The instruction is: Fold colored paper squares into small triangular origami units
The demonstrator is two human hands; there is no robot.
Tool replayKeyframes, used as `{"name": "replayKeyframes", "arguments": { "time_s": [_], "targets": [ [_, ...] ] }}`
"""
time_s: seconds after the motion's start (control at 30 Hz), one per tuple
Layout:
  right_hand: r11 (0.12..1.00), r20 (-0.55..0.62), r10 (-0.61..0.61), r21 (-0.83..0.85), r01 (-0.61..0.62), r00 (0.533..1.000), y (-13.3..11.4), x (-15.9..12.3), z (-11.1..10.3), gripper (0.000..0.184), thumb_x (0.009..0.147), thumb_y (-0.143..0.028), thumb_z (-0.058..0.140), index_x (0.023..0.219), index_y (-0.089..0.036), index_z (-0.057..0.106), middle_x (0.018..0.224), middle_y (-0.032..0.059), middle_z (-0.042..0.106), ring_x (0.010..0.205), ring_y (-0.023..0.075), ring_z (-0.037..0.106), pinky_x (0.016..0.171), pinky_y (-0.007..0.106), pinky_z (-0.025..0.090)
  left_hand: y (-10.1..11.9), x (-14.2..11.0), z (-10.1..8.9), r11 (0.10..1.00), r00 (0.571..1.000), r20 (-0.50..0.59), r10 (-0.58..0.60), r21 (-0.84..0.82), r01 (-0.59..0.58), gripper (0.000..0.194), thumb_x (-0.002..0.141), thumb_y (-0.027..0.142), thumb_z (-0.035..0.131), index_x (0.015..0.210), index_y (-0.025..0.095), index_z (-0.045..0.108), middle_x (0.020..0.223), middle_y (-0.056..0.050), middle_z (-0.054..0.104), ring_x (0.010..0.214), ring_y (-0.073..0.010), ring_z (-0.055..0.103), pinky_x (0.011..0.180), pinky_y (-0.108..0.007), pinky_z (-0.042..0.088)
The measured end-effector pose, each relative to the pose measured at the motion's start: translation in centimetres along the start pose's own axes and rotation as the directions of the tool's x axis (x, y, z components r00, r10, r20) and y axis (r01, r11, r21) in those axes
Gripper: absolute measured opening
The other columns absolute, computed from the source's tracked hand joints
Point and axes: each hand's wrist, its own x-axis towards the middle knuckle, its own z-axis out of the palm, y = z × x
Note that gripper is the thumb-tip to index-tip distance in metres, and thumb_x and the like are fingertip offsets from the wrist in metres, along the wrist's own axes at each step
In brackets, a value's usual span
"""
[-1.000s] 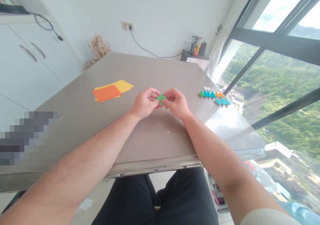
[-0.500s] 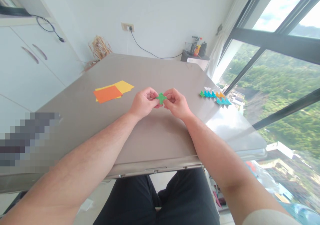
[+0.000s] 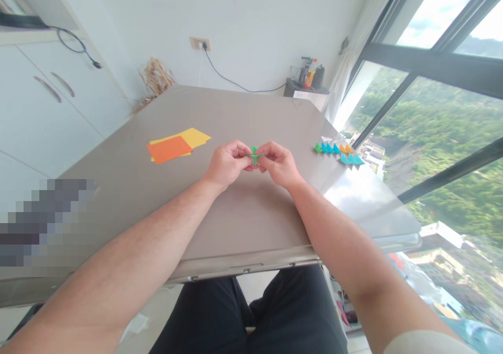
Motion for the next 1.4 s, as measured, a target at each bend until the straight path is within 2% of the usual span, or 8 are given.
{"name": "replayKeyframes", "arguments": {
  "time_s": [0.2, 0.53, 0.7, 0.97, 1.17, 1.4],
  "targets": [
    [0.997, -0.065, 0.049, 0.07, -0.045, 0.997, 0.04, 0.12, -0.14, 0.006, 0.071, -0.025, 0.066, 0.076, -0.022, 0.065, 0.064, -0.0034, 0.066, 0.056, 0.0112, 0.057, 0.059, 0.028, 0.049, 0.38, -0.14, 0.0, 0.992, 0.997, -0.015, -0.071, -0.107, 0.069, 0.025, 0.064, 0.022, 0.082, 0.08, 0.017, 0.064, 0.075, -0.003, 0.073, 0.069, -0.0181, 0.072, 0.071, -0.035, 0.061],
    [0.98, -0.064, 0.091, 0.186, -0.077, 0.994, 0.43, 0.22, -0.51, 0.006, 0.07, -0.021, 0.066, 0.076, -0.021, 0.068, 0.061, -0.0027, 0.067, 0.055, 0.0123, 0.059, 0.059, 0.029, 0.051, 0.62, -0.11, -0.43, 0.966, 0.989, 0.027, -0.148, -0.212, 0.15, 0.021, 0.064, 0.018, 0.08, 0.081, 0.015, 0.067, 0.084, -0.005, 0.076, 0.077, -0.0201, 0.075, 0.076, -0.038, 0.062],
    [0.982, -0.078, 0.112, 0.164, -0.098, 0.991, 0.36, 0.3, -0.51, 0.016, 0.07, -0.023, 0.066, 0.085, -0.021, 0.072, 0.061, -0.0032, 0.066, 0.054, 0.012, 0.058, 0.059, 0.03, 0.051, 0.78, -0.15, -0.4, 0.965, 0.988, 0.029, -0.154, -0.211, 0.157, 0.023, 0.065, 0.018, 0.078, 0.085, 0.016, 0.068, 0.085, -0.006, 0.076, 0.076, -0.0206, 0.075, 0.078, -0.041, 0.062],
    [0.991, -0.075, 0.085, 0.111, -0.076, 0.994, 0.07, 0.1, -0.32, 0.01, 0.07, -0.023, 0.066, 0.078, -0.022, 0.072, 0.061, -0.0032, 0.065, 0.055, 0.0121, 0.057, 0.058, 0.029, 0.051, 0.79, -0.19, -0.23, 0.979, 0.988, -0.028, -0.152, -0.138, 0.147, 0.021, 0.065, 0.021, 0.078, 0.083, 0.017, 0.069, 0.083, -0.006, 0.076, 0.075, -0.0212, 0.074, 0.071, -0.038, 0.062],
    [0.99, -0.071, 0.048, 0.138, -0.038, 0.996, 0.33, 0.17, -0.32, 0.011, 0.07, -0.02, 0.065, 0.076, -0.022, 0.074, 0.06, -0.0033, 0.066, 0.054, 0.0119, 0.058, 0.058, 0.029, 0.05, 0.85, -0.25, 0.12, 0.976, 0.982, -0.091, -0.167, -0.157, 0.152, 0.017, 0.062, 0.02, 0.077, 0.077, 0.017, 0.068, 0.077, -0.004, 0.075, 0.073, -0.0214, 0.074, 0.071, -0.037, 0.061],
    [0.987, -0.057, 0.077, 0.144, -0.068, 0.995, 0.12, 0.12, -0.51, 0.013, 0.069, -0.016, 0.064, 0.075, -0.021, 0.074, 0.058, -0.0033, 0.066, 0.055, 0.0124, 0.059, 0.06, 0.029, 0.051, 0.95, -0.29, 0.13, 0.964, 0.975, -0.084, -0.205, -0.189, 0.186, 0.015, 0.063, 0.018, 0.073, 0.076, 0.016, 0.067, 0.074, -0.005, 0.074, 0.072, -0.0219, 0.074, 0.073, -0.04, 0.061]
  ]
}}
